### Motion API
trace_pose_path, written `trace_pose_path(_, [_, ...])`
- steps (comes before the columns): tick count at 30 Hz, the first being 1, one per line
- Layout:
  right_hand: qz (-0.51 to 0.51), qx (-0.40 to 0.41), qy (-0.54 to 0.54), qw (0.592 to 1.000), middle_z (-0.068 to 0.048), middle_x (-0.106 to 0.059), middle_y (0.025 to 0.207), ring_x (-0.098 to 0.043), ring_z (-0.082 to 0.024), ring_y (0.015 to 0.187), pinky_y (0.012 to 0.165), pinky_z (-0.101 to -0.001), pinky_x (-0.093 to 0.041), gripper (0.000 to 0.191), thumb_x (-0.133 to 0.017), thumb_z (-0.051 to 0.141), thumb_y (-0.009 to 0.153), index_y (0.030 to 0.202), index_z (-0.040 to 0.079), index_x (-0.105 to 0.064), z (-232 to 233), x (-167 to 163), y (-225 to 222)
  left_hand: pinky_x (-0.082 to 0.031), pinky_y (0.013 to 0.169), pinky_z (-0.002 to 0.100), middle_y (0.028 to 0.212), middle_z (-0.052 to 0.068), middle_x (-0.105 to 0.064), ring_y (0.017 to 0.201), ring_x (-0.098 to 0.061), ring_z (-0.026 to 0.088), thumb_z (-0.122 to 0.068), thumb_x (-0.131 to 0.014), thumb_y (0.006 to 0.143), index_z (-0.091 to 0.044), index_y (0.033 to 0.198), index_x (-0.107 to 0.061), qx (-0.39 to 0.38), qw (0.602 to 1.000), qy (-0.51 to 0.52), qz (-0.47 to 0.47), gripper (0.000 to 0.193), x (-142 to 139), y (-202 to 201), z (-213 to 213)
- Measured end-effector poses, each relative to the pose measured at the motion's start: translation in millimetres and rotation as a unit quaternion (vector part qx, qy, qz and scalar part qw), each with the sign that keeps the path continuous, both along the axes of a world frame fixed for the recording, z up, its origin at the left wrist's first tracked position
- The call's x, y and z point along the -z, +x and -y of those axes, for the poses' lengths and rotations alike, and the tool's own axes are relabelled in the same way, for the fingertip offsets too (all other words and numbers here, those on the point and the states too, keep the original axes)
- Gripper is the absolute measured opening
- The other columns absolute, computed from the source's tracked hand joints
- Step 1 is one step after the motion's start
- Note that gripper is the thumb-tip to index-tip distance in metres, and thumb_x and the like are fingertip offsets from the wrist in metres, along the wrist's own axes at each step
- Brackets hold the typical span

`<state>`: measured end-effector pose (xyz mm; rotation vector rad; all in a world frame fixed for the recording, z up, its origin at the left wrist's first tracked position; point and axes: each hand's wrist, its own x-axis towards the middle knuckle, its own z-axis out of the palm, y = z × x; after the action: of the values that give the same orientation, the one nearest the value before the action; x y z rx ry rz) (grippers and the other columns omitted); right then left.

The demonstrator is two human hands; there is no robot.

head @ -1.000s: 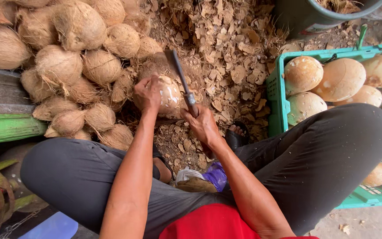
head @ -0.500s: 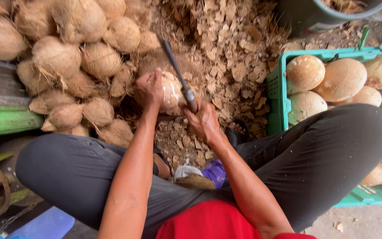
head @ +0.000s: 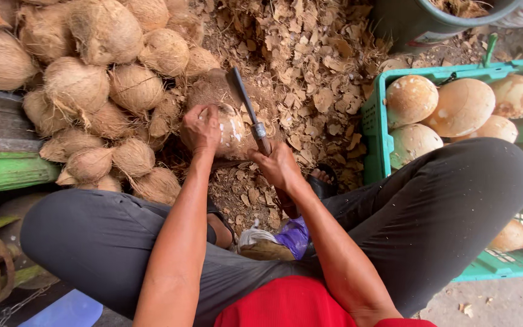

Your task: The person sits on the ground and uses a cleaver to chop and trim the fibrous husk off coconuts, rotating each coconut to cut away the outer husk, then places the trimmed coconuts into a green plastic crate beside them.

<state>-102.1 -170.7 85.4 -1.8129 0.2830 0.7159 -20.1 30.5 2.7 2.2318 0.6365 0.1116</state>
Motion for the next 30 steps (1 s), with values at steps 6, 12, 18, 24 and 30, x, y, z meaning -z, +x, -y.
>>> trace_pose_path(6, [0.232, 0.118, 0.079, 0.962, 0.0, -0.055, 0.064, -0.047, -0.01, 0.051, 0.045, -0.0301, -0.042, 0.032, -0.065, 0.027, 0.105, 0.081, 0.007, -0.057, -8.3, 1.7, -5.7, -0.048, 0.061, 0.036, 0.072, 0.002, -0.069, 0.064, -0.062, 0.016, -0.051, -0.06, 0.094, -0.016, 0.089, -0.076, 0.002, 0.999, 0.044, -0.008, 0.039, 14.0, 4.9, -0.2])
trace_pose_path(12, [-0.008, 0.008, -0.05, 0.999, -0.002, -0.046, 0.058, -0.04, -0.015, 0.041, 0.04, -0.0359, -0.039, 0.011, -0.061, 0.032, 0.098, 0.099, 0.024, -0.054, -18.4, 19.6, -1.1, -0.051, 0.063, 0.04, 0.079, 0.007, -0.075, 0.071, -0.066, 0.022, -0.059, -0.059, 0.093, -0.02, 0.095, -0.079, -0.006, 0.994, 0.067, -0.08, 0.044, 10.9, 3.6, 0.3])
trace_pose_path(18, [0.075, 0.038, -0.022, 0.996, -0.005, -0.053, 0.071, -0.048, -0.014, 0.055, 0.051, -0.0346, -0.049, 0.037, -0.07, 0.029, 0.103, 0.085, 0.001, -0.054, -7.1, 13.9, -4.1, -0.051, 0.063, 0.033, 0.082, 0.003, -0.081, 0.071, -0.074, 0.015, -0.064, -0.058, 0.092, -0.02, 0.106, -0.069, 0.012, 0.999, -0.036, -0.027, 0.047, -6.5, -1.4, 0.5])
trace_pose_path(24, [0.245, 0.164, 0.113, 0.949, -0.002, -0.064, 0.079, -0.06, -0.011, 0.063, 0.056, -0.0319, -0.06, 0.018, -0.064, 0.025, 0.098, 0.09, 0.009, -0.062, -18.1, 23.8, -9.1, -0.05, 0.062, 0.039, 0.082, 0.007, -0.077, 0.074, -0.069, 0.022, -0.05, -0.063, 0.09, -0.014, 0.084, -0.077, 0.011, 0.998, 0.058, 0.026, 0.039, -15.1, 2.2, 8.1])
trace_pose_path(30, [-0.018, -0.007, -0.092, 0.996, -0.004, -0.052, 0.068, -0.045, -0.016, 0.052, 0.048, -0.0385, -0.042, 0.03, -0.068, 0.032, 0.101, 0.091, 0.004, -0.065, -17.2, 31.8, -2.6, -0.052, 0.059, 0.04, 0.08, 0.005, -0.072, 0.067, -0.066, 0.019, -0.047, -0.062, 0.095, -0.017, 0.09, -0.075, -0.003, 0.999, -0.001, -0.053, 0.033, -16.4, 5.0, 7.3])
